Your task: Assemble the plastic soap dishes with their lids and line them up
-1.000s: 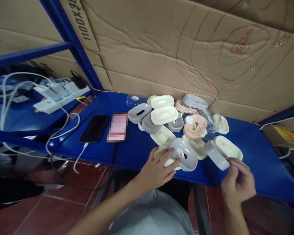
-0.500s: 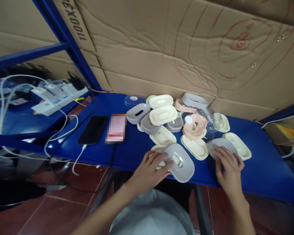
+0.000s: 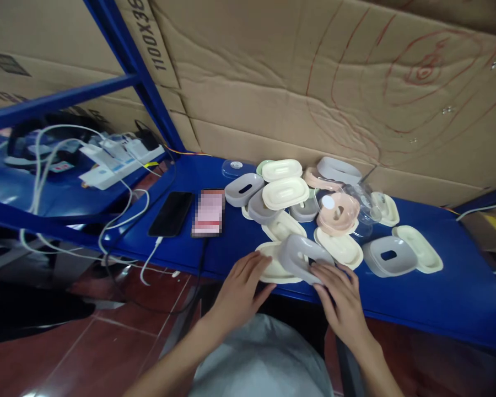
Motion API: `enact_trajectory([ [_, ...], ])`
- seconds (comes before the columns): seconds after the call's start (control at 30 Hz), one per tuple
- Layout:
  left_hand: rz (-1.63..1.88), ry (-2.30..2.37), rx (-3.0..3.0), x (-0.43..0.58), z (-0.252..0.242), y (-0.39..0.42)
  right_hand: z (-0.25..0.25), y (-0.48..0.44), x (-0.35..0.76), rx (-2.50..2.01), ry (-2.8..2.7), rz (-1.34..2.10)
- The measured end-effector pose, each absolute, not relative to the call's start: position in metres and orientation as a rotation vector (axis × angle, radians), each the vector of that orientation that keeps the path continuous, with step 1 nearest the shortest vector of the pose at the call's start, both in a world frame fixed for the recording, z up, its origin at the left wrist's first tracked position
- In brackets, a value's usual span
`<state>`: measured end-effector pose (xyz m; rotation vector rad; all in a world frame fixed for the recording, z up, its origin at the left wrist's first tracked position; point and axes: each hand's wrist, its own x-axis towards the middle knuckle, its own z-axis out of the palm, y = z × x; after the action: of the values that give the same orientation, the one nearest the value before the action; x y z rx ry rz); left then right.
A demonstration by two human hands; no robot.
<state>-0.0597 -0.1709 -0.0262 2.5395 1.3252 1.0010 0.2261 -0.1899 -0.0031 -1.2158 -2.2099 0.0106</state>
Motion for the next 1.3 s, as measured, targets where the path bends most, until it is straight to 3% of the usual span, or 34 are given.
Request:
enact_trajectory([
  [0.3,1.149,1.208,2.453,-0.068,-0.040,-0.178,0.006,-0.196,0.194,-1.112,-2.397,0.061],
  [1.0,0.850,0.995,2.738,-0.061,-0.027,-0.166,-0.016,-0.206,0.198,-1.136,-2.413,-0.132],
  [1.13,0.887,1.051,2.717,-0.064,-0.030,-0.168,0.002,-0.177,0.217,-1.122,-2.417,-0.173],
  [1.3,0.977,1.066,2.660,-0.066,-0.031,-0.169,0.023,-0.100,0.249,-1.422,-2.152,-0.468],
])
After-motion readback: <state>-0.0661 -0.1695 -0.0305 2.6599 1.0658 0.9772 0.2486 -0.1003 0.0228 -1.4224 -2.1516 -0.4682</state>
